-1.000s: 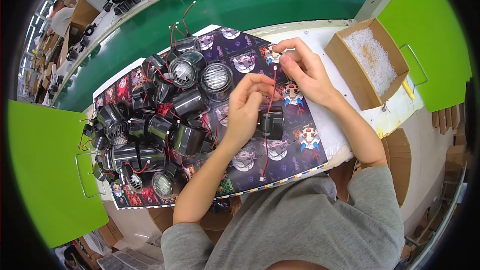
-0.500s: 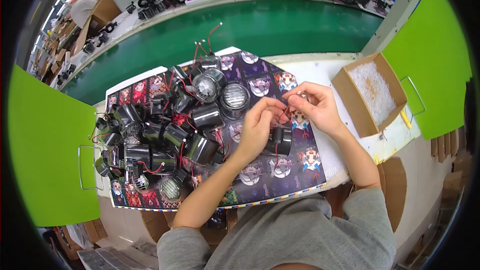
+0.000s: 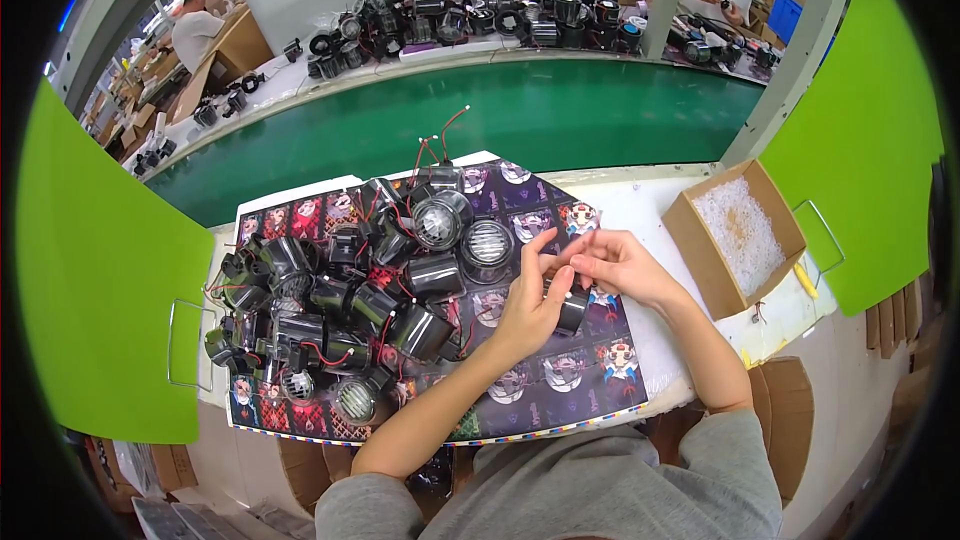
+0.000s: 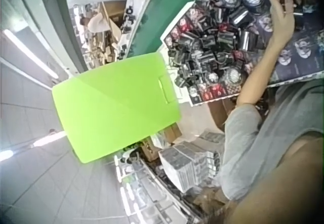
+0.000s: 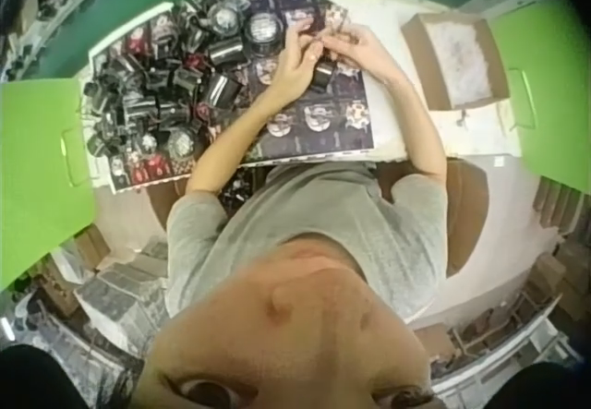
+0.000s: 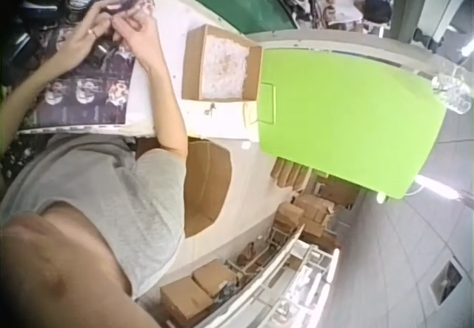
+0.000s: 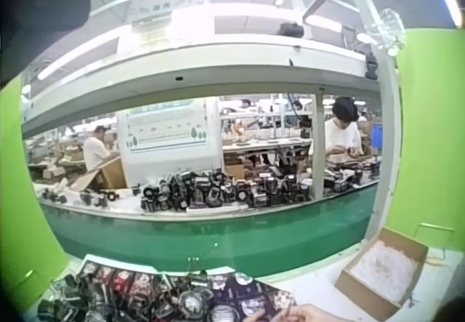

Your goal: Assembling wiring and components for electronic lighting units at a factory workbench.

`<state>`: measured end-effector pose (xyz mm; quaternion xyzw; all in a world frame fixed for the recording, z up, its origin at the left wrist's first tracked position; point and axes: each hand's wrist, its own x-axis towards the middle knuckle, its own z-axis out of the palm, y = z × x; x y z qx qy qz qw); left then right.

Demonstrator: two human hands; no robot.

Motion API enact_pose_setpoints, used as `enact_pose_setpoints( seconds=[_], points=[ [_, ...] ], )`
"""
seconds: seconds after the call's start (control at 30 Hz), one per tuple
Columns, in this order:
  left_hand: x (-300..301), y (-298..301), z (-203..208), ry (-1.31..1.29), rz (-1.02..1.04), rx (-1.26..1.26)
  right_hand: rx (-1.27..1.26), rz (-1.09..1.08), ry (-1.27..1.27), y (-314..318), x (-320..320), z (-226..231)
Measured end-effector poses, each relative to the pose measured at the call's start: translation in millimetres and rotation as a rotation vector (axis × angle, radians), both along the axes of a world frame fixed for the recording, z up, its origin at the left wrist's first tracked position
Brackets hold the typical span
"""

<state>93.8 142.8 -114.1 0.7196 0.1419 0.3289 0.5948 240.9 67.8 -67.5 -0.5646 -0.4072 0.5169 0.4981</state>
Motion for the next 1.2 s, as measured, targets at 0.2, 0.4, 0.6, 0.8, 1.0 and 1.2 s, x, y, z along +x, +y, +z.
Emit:
enact_pose_setpoints(
  seconds=[0.2, 0.4, 0.6, 0.8, 1.0, 1.2],
  points=[
    [1, -2, 1, -0.075, 0.039, -0.014, -0.077, 0.119, 0.343, 1, 14, -12],
    [-2, -1, 1, -0.081, 0.054, 0.019, -0.152, 0.289, 0.430, 0, 17, -13],
    [-5, 0, 2, -0.034, 0.028, 0.088, -0.080, 0.218, 0.131, -2, 10, -2],
    [-3, 0, 2, -0.054, 0.054, 0.038, -0.049, 0.130, 0.002, -5, -2, 9],
    [0, 2, 0, -0.024, 0.076, 0.123, 0.026, 0.122, -0.103, -6, 0, 11],
    [3, 4, -7, -0.083, 0.045, -0.046, 0.038, 0.090, -0.197, -2, 14, 10]
  ],
)
